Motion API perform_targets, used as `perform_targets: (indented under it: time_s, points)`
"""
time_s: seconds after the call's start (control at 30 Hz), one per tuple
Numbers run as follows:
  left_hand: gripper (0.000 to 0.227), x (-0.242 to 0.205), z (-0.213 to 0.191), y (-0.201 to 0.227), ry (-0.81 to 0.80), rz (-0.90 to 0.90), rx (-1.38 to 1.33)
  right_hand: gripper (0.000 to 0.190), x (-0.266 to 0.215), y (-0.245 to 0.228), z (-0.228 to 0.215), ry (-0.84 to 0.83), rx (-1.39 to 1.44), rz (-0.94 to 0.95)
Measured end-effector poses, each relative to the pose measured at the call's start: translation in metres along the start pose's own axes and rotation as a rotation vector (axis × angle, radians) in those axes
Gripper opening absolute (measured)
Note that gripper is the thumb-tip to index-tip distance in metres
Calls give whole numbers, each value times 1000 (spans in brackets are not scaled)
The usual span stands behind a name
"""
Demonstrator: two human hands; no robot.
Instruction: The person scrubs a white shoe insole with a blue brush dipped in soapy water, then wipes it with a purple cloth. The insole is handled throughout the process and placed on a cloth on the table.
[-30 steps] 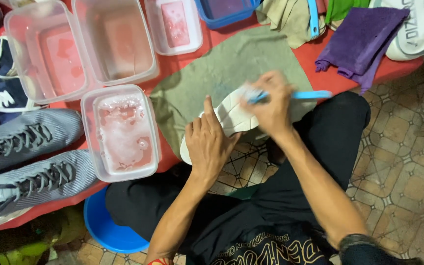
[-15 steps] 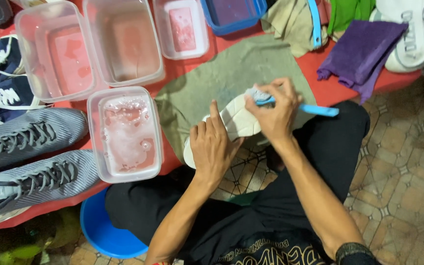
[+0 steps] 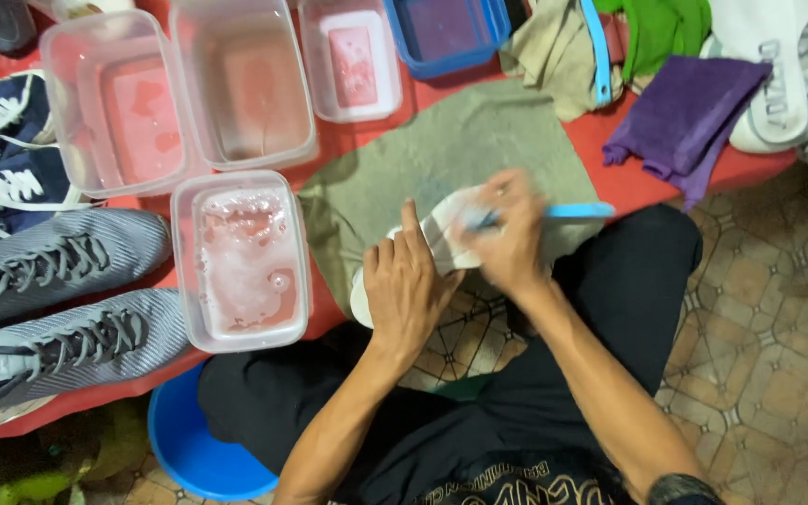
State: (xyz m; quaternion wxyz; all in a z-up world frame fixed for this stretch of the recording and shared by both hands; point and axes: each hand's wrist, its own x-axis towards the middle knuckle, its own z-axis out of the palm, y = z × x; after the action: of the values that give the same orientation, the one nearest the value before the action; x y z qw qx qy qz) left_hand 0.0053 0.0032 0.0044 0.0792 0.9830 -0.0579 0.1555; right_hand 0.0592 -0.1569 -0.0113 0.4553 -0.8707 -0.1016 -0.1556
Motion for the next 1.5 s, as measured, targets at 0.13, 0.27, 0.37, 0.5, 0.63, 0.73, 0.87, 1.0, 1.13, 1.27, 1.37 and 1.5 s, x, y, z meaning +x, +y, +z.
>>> perform_targets:
  time_s: [0.13, 0.27, 0.37, 0.5, 0.63, 0.73, 0.87, 1.0, 1.13, 1.27, 1.37, 1.5]
  points:
    - [128, -11, 3, 1, 1, 42, 80, 35, -10, 16, -2, -173, 13, -49]
    - [130, 1, 6, -1, -20, 7, 16, 29, 9, 21, 2, -69, -155, -149]
    - [130, -4, 2, 1, -46, 14, 15, 29, 12, 27, -6, -65, -231, -165]
    - [133, -11, 19, -4, -59, 33, 28, 34, -5, -10, 10, -163, -75, -184]
    - [128, 0, -1, -2, -20, -15, -24, 24, 14, 10, -3, -23, -37, -137]
    - [127, 5, -2, 0, -25, -8, -30, 29, 5, 10, 8, -70, -91, -150]
    - [122, -1, -6, -1, -20, -6, -55, 30, 4, 5, -3, -106, -104, -9]
    - [123, -1, -3, 0, -4, 30, 3, 37, -6, 4, -2, -179, -199, -145]
    - [124, 1, 3, 0, 20, -14, -37, 31, 9, 7, -13, -7, -236, -47]
    - [124, -3, 1, -1, -12, 7, -11, 31, 2, 6, -12, -83, -172, -84]
    - [124, 0, -2, -1, 0, -7, -29, 30, 4, -4, -3, -45, -209, -91]
    - [122, 1, 0, -1, -14, -8, -34, 29, 11, 10, -1, -64, -113, -89]
